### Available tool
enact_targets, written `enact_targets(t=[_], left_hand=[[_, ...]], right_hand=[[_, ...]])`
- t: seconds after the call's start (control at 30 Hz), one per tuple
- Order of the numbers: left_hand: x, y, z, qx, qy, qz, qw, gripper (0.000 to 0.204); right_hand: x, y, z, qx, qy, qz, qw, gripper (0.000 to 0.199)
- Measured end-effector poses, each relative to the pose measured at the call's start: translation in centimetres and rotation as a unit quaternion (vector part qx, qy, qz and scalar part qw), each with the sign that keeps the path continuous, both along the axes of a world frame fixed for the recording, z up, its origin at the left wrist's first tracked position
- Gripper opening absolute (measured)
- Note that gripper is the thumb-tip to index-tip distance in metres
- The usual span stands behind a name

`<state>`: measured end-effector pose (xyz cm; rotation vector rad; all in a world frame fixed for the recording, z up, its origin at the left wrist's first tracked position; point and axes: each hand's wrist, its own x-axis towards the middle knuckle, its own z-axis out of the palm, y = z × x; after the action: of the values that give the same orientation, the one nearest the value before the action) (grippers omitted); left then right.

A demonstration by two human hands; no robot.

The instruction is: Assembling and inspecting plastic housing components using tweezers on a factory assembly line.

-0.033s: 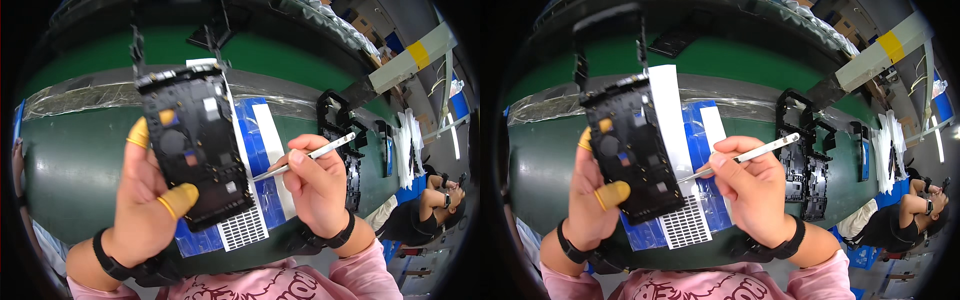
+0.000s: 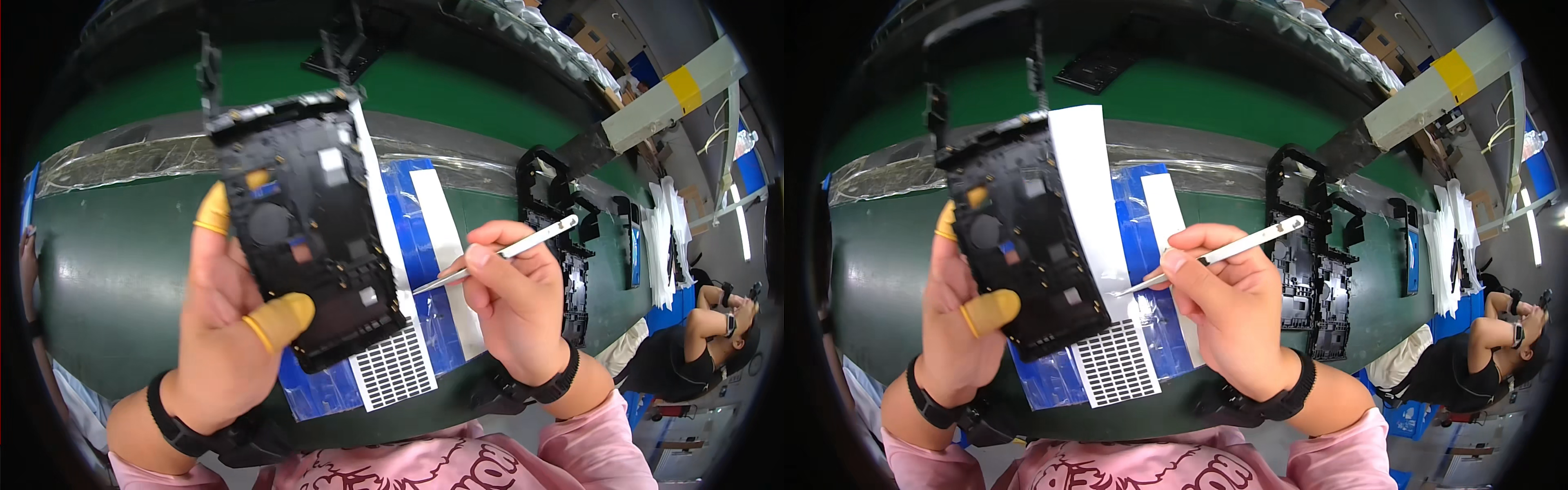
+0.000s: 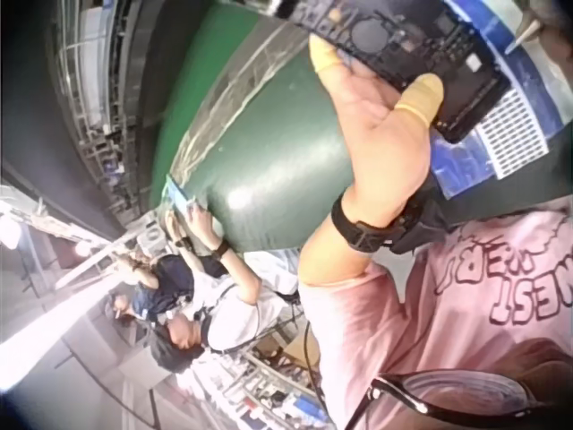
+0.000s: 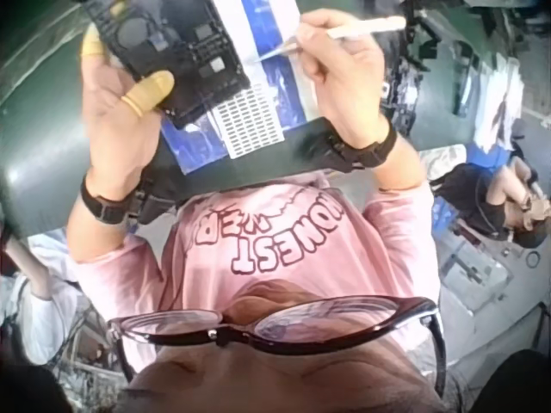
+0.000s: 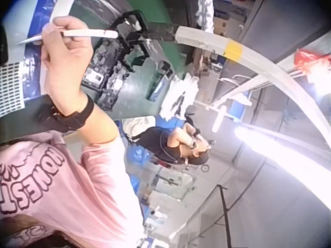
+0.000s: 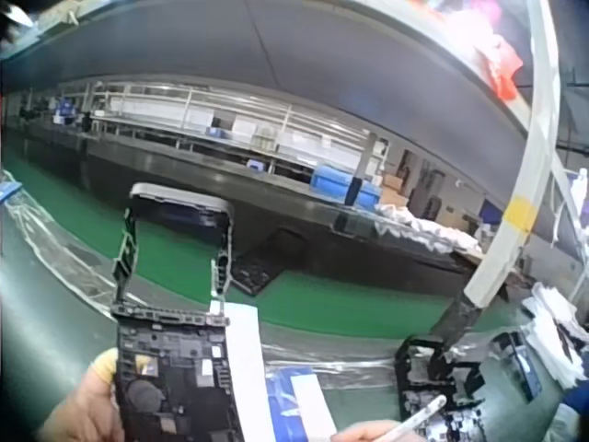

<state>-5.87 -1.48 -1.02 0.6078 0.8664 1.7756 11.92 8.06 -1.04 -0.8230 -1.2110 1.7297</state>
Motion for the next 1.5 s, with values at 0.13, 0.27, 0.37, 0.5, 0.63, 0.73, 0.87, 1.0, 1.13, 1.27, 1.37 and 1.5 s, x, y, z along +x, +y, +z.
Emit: enact_targets(t=[0.13,0.27,0.37,0.5,0.63,0.73,0.87,1.0,1.13,1.27,1.37,1.5], left_hand=[[-0.6,0.7,0.0,0.014,0.055,0.033,0.998,0.064],[-1.2,0.2,0.7,0.026,0.000,0.043,0.999,0.041],[-1.7,0.4,0.5,0.030,-0.028,0.041,0.998,0.039],[-1.3,0.7,0.5,-0.005,-0.055,0.078,0.995,0.039],[-1.7,0.5,0.2,-0.006,-0.067,0.071,0.995,0.038],[-1.6,0.6,0.3,-0.008,-0.084,0.071,0.994,0.039],[-1.6,0.8,0.1,-0.018,-0.104,0.064,0.992,0.040],[-1.4,0.3,0.6,-0.021,-0.122,0.065,0.990,0.040],[-0.8,0.8,0.4,0.004,-0.076,-0.001,0.997,0.040],[0.1,0.3,0.3,-0.032,-0.109,-0.038,0.993,0.043],[0.8,0.0,0.5,-0.043,-0.129,-0.047,0.990,0.043],[0.9,-0.3,0.4,-0.042,-0.131,-0.063,0.988,0.042]], right_hand=[[0.1,0.1,-0.8,-0.050,-0.081,-0.003,0.995,0.010],[0.1,0.2,-1.2,-0.041,-0.080,0.017,0.996,0.011],[0.8,-0.4,-1.0,-0.038,-0.102,0.014,0.994,0.011],[1.8,-0.8,-1.5,-0.032,-0.094,0.009,0.995,0.013],[1.8,-0.8,-1.5,-0.065,-0.087,0.000,0.994,0.013],[1.7,-0.7,-1.7,-0.058,-0.089,0.003,0.994,0.013],[1.5,-0.7,-1.9,-0.063,-0.087,0.008,0.994,0.012],[1.4,-1.1,-1.5,-0.054,-0.092,0.010,0.994,0.011],[1.5,-0.7,0.4,-0.060,-0.029,0.012,0.998,0.012],[-0.5,-1.5,2.7,-0.016,0.029,0.063,0.997,0.018],[-2.0,-2.0,1.8,0.051,0.101,0.120,0.986,0.022],[-2.1,-2.3,0.8,0.030,0.069,0.101,0.992,0.021]])
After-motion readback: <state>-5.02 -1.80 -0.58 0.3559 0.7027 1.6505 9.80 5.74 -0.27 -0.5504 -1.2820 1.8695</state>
